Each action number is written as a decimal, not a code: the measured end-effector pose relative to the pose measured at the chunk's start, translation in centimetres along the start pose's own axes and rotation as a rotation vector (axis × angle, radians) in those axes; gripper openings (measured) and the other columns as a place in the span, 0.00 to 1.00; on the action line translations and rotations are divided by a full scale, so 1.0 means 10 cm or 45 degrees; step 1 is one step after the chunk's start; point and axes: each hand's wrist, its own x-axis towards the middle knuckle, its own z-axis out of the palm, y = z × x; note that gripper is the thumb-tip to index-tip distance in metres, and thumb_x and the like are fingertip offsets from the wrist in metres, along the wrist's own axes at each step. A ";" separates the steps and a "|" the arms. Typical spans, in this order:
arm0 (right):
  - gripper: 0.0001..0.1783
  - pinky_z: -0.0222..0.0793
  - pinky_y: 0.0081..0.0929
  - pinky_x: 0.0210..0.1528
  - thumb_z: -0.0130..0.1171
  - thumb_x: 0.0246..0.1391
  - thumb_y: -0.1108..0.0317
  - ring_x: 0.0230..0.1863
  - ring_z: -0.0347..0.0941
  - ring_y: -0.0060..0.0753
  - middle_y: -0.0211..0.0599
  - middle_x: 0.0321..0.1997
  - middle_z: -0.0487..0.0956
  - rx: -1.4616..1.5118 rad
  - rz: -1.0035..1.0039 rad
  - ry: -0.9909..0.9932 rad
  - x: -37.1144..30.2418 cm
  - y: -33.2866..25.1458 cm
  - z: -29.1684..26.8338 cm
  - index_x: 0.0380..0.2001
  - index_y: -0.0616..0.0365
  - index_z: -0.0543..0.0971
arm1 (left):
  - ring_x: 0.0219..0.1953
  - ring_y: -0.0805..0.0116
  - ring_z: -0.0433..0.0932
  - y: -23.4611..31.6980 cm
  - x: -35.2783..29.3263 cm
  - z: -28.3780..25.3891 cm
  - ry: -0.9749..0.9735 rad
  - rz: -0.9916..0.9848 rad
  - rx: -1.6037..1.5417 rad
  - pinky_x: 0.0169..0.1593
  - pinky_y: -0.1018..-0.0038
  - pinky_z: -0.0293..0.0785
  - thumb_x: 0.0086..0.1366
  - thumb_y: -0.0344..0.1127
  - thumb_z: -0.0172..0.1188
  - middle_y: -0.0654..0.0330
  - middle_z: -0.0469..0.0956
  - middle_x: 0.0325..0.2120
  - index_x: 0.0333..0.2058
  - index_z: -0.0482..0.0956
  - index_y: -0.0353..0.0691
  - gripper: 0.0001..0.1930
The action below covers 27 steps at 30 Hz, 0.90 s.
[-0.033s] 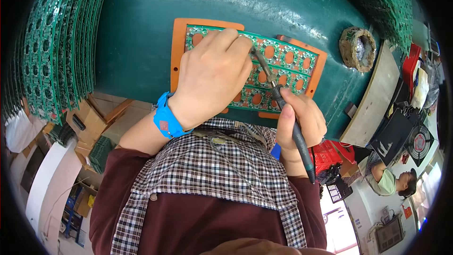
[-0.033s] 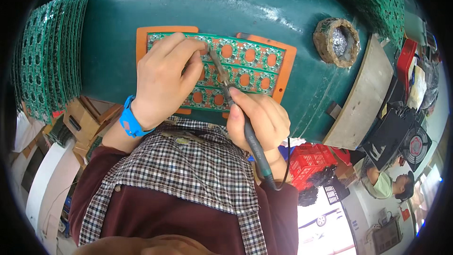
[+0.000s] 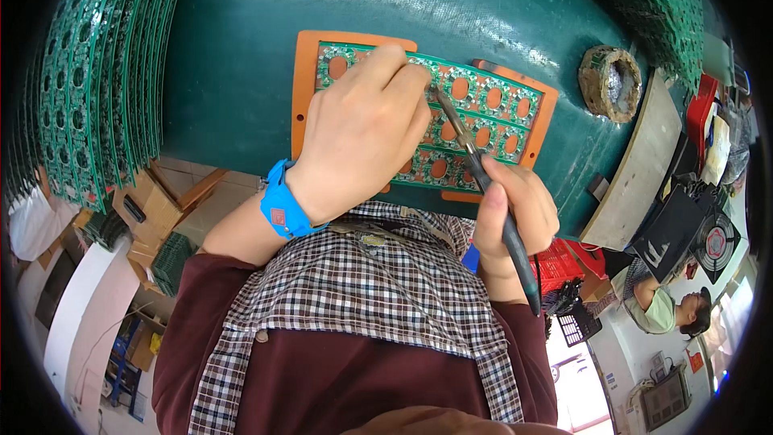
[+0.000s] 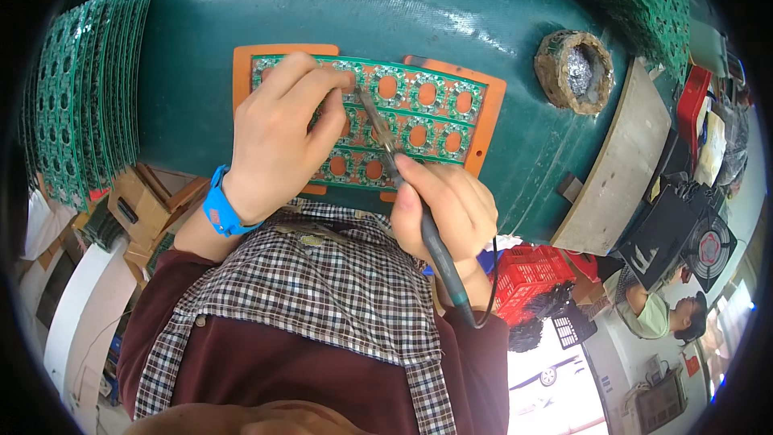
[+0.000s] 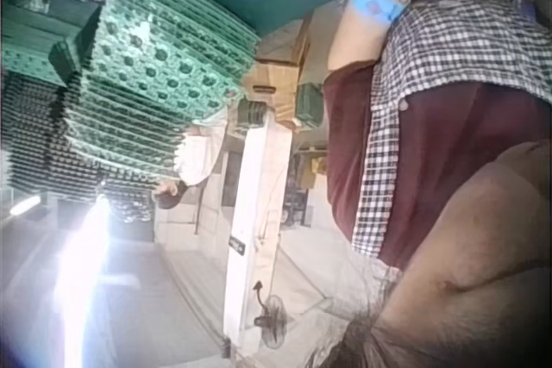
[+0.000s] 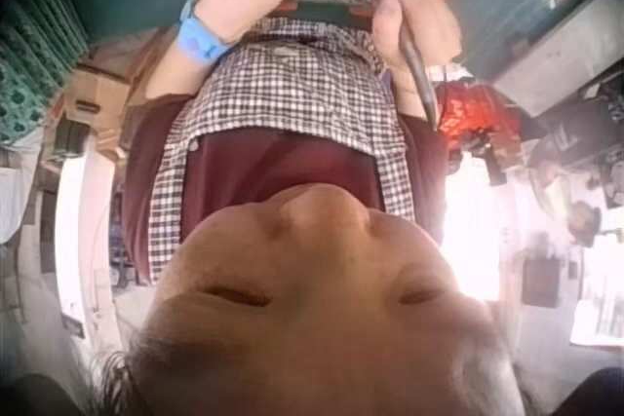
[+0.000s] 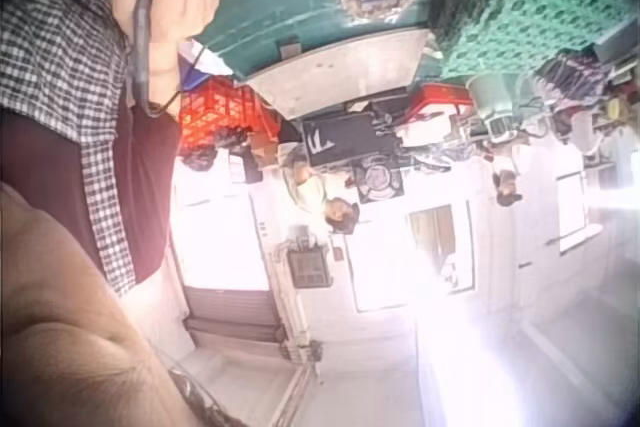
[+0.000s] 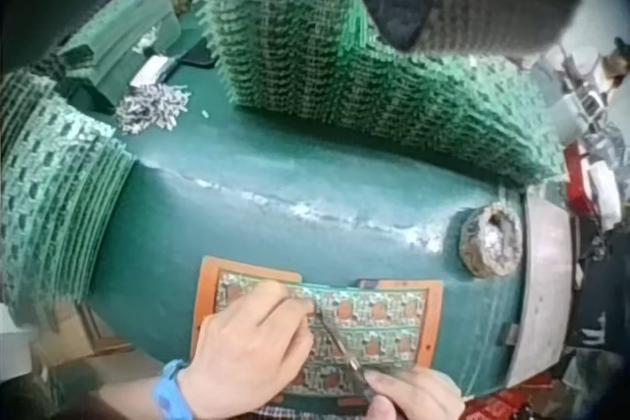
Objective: The person removes a metal plate from a jig, solders components onto circuit boards using a soldering iron, removes the completed boards to a stack, and loads new boards into the jig.
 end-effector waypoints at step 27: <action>0.08 0.66 0.26 0.19 0.54 0.46 0.72 0.16 0.71 0.31 0.35 0.18 0.75 0.076 -0.052 -0.063 -0.57 -0.21 -0.11 0.26 0.64 0.79 | 0.27 0.63 0.76 0.07 -0.50 -0.09 -0.228 0.014 -0.082 0.28 0.70 0.73 0.50 0.23 0.60 0.60 0.72 0.29 0.30 0.75 0.38 0.07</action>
